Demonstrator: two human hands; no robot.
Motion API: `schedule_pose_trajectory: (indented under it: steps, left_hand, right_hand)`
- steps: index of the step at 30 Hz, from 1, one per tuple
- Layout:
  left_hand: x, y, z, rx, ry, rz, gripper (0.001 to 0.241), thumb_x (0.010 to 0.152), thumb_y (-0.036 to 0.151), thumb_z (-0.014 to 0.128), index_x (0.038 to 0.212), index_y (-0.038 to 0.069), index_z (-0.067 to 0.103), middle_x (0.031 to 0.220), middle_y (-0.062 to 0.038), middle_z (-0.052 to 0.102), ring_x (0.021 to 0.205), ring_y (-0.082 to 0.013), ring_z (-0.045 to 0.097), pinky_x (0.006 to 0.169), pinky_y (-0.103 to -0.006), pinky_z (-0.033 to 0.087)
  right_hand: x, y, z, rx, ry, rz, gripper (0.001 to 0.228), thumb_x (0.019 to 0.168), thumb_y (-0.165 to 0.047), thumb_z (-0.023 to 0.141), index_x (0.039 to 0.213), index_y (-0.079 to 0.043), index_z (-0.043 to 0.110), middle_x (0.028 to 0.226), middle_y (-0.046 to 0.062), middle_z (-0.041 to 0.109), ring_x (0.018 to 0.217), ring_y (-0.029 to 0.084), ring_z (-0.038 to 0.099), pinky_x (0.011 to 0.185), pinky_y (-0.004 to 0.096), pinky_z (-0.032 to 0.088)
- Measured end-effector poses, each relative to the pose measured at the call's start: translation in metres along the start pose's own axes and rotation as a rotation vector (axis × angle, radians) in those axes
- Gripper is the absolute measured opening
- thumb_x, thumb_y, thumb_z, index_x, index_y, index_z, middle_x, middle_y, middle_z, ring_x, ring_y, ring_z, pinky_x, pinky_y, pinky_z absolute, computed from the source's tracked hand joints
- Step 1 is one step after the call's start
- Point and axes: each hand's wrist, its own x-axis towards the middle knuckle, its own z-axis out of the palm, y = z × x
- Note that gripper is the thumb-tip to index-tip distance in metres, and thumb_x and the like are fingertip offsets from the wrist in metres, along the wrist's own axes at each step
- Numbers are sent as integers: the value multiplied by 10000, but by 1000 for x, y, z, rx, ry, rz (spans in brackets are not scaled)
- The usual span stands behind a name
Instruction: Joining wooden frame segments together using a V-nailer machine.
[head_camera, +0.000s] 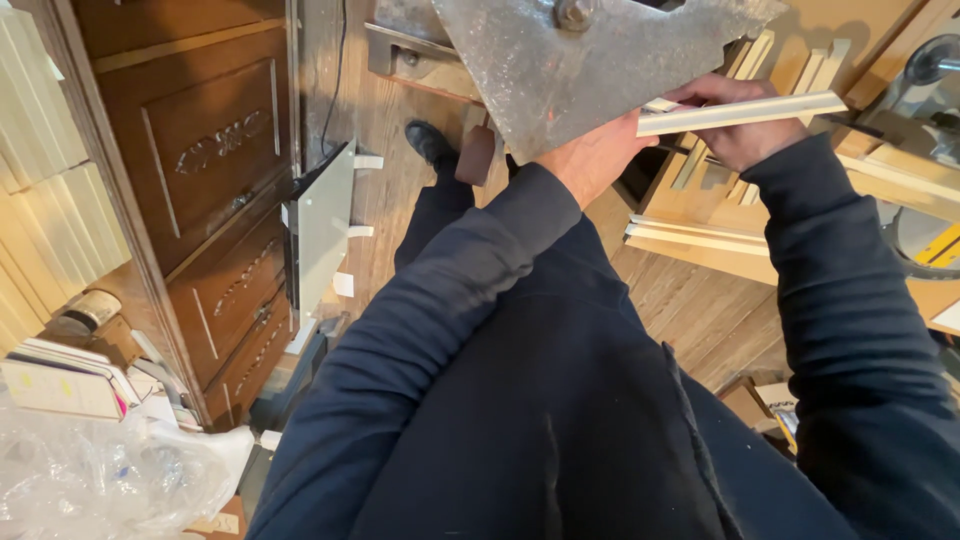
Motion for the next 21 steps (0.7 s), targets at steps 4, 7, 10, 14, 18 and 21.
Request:
schedule_pose_trajectory:
  steps: [4,7,10,14,18,21]
  left_hand:
    - [1,2,-7,47,21,-74,299,926,306,706,1046,32,720,911,-134,705,860,-324,684,781,-454,537]
    - [3,8,-13,182,65,-47,368,838,368,731,988,32,725,867,-138,706,842,-341,692,750,-478,538]
    - [6,11,-15,147,8,-96,347,869,363,727,983,36,734,862,-135,710,814,-341,692,710,-495,530]
    - [5,8,-5,72,41,-130,300,854,335,727,980,63,743,877,-130,716,812,-333,691,720,-485,536]
    - [5,1,11,-70,-31,-197,275,912,319,709,1023,69,742,875,-127,714,782,-333,673,716,-473,530]
    - [7,-6,30,-69,-66,-212,298,925,339,704,1016,57,734,844,-136,705,750,-334,663,707,-470,523]
  right_hand:
    - [-3,3,-3,2,2,29,226,1022,-14,689,1246,-41,692,1075,129,742,1001,273,739,869,350,592]
    - [-1,10,1,24,-20,21,270,981,-10,682,1249,-40,668,1069,126,744,1018,271,741,884,357,590]
    - [3,1,-3,24,-44,41,263,996,-29,660,1258,-45,657,1065,124,744,1001,268,738,878,363,587]
    - [11,-10,-8,-36,-117,147,340,987,-21,630,1326,-22,601,998,128,730,902,273,717,797,392,563]
    - [13,3,-6,130,-149,188,228,1049,-124,579,1266,-56,596,953,97,716,865,240,715,793,361,571]
    - [15,25,0,99,-199,193,163,1070,-160,554,1064,-90,701,905,93,730,866,252,725,812,364,574]
